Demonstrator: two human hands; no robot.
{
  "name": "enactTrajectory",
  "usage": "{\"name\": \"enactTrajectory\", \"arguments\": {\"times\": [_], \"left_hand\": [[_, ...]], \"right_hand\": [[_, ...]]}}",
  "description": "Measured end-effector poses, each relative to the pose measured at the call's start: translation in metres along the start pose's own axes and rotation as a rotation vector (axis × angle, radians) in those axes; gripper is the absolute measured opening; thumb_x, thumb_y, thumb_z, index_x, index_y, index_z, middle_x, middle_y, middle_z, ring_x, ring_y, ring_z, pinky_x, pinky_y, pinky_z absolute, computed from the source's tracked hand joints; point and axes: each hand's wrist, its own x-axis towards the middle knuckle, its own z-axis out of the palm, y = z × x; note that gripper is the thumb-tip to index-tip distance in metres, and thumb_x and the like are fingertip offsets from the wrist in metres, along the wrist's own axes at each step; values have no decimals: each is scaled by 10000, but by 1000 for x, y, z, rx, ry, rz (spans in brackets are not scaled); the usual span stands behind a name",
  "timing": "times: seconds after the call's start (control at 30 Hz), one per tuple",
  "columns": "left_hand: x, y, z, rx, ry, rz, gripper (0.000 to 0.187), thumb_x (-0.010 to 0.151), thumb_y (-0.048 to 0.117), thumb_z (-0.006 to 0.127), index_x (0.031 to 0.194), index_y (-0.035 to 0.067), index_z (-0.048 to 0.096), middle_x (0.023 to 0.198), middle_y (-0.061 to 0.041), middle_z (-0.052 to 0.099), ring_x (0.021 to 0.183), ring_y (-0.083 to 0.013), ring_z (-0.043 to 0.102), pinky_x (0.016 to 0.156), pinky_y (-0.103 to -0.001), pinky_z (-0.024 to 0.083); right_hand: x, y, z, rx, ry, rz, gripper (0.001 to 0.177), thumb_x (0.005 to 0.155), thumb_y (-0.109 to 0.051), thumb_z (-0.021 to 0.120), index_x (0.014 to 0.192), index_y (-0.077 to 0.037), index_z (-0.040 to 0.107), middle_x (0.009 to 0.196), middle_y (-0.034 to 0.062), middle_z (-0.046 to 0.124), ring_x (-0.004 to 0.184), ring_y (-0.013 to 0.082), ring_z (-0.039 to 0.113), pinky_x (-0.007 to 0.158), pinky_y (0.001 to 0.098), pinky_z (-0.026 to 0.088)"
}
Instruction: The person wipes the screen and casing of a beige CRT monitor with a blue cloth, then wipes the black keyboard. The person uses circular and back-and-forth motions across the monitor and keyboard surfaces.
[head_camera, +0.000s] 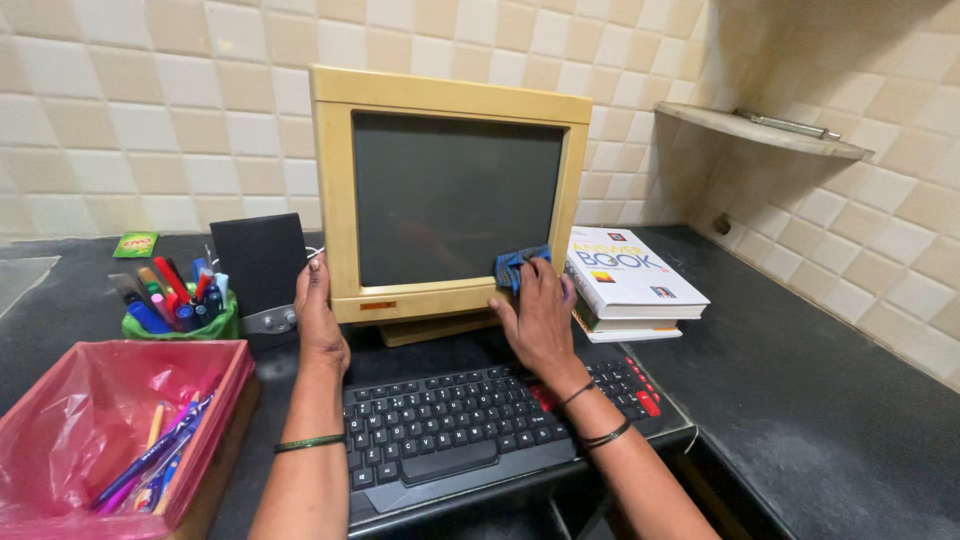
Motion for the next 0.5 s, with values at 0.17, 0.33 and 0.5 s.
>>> {"name": "enactTrajectory", "arguments": {"times": [0.17,0.33,0.5], "left_hand": [[0,0,0,22,5,11,577,1003,496,557,1381,61,566,1348,-64,653,1280,-182,584,1104,-336,419],[0,-2,-1,19,5,9,589,994,505,571,1378,58,568,1338,-72,656,1269,-187,588,1105,-346,420],[1,-2,-1,16,15,12,580,994,496,581,1375,58,580,1329,-64,655,1264,-184,586,1100,-344,417]], "right_hand": [[20,2,1,-9,1,18,749,941,-425,651,1446,63,389,1493,251,371,1429,395,336,1149,635,191],[38,11,1,-29,11,12,713,996,-420,607,1489,41,379,1549,234,343,1471,382,311,1182,642,168],[65,23,-1,-47,52,-27,662,1026,-393,581,1510,16,390,1583,212,336,1490,357,310,1179,639,171]]}}
